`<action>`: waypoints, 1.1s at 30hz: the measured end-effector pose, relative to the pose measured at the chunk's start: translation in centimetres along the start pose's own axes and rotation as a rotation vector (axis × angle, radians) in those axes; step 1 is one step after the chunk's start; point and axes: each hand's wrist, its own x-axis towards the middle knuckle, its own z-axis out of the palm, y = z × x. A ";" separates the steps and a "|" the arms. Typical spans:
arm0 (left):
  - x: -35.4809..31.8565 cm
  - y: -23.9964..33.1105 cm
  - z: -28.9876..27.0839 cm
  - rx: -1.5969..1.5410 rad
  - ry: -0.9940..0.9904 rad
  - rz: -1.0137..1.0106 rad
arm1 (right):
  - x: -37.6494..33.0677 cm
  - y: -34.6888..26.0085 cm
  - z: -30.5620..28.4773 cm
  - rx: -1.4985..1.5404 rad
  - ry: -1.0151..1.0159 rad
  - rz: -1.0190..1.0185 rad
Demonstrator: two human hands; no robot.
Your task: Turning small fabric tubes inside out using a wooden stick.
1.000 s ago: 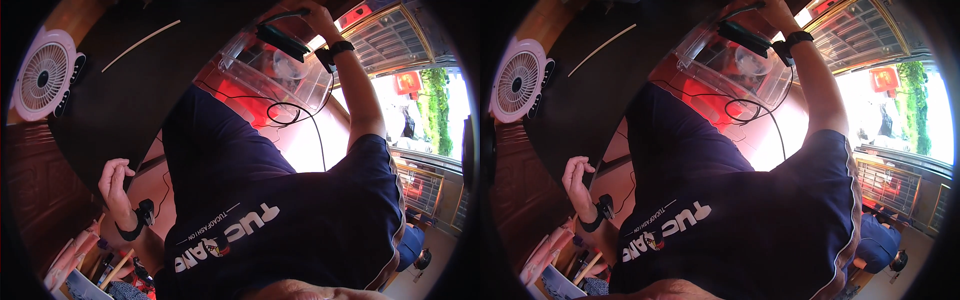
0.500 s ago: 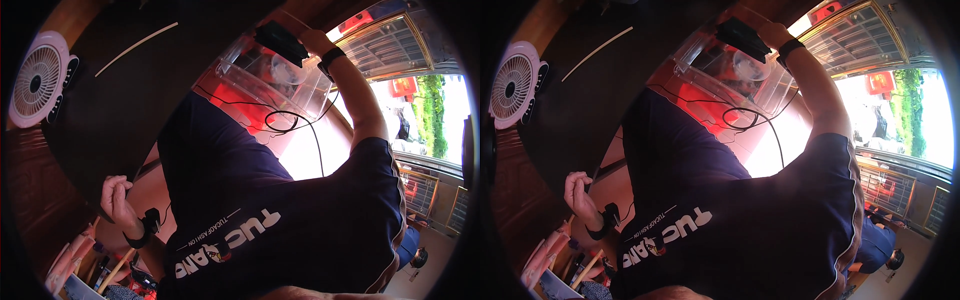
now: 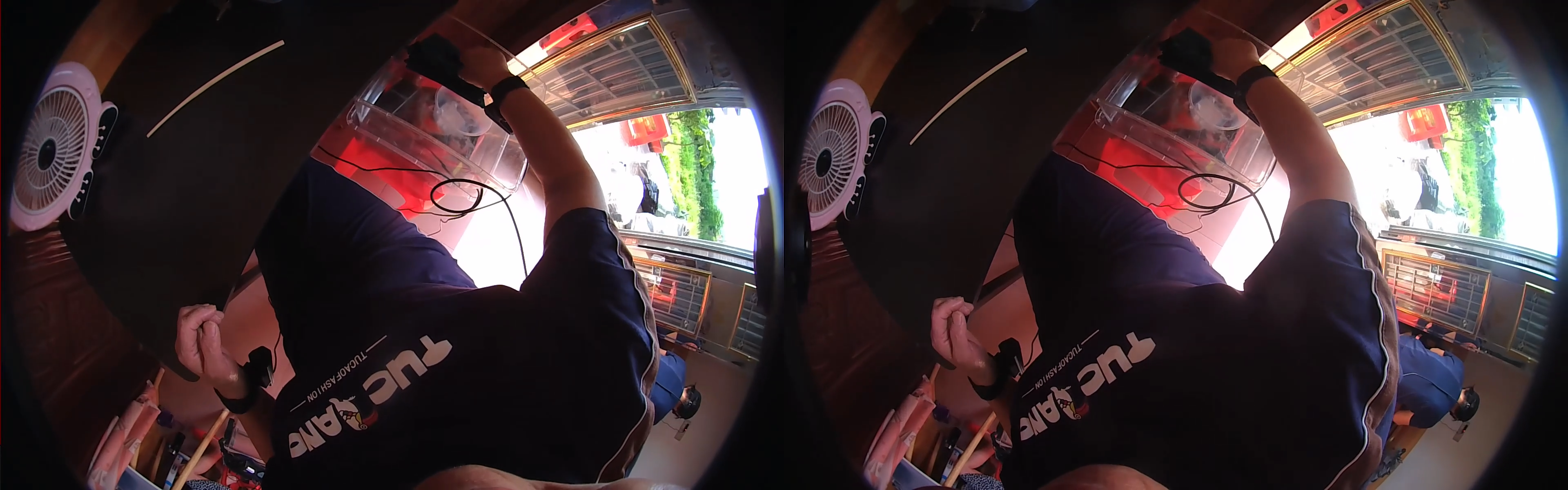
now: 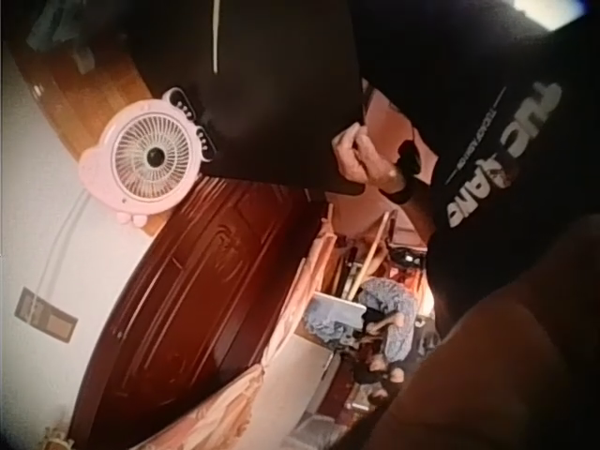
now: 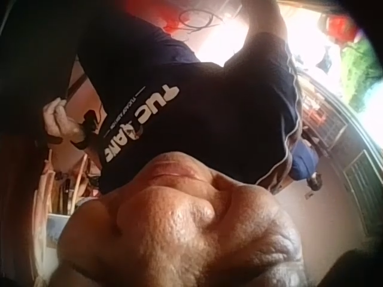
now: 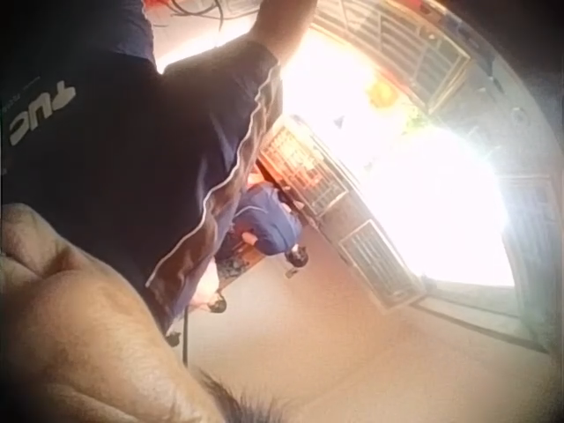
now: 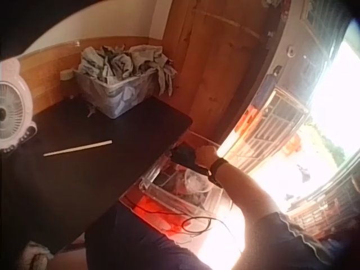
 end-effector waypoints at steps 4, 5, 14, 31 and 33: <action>-0.1 0.2 0.2 0.009 0.021 -0.010 | 0.4 0.8 1.7 0.022 0.064 0.037; -0.1 0.2 0.2 0.010 0.025 -0.008 | 0.4 1.0 2.0 0.009 0.074 0.067; 0.1 -0.1 0.1 0.029 0.008 0.029 | 0.5 0.3 0.4 -0.011 -0.081 0.111; 0.2 0.2 0.3 0.047 0.018 0.022 | 5.1 -3.4 1.4 0.236 0.062 0.177; 0.3 0.3 0.4 0.057 0.010 0.008 | 4.9 -3.1 1.0 0.237 0.076 0.193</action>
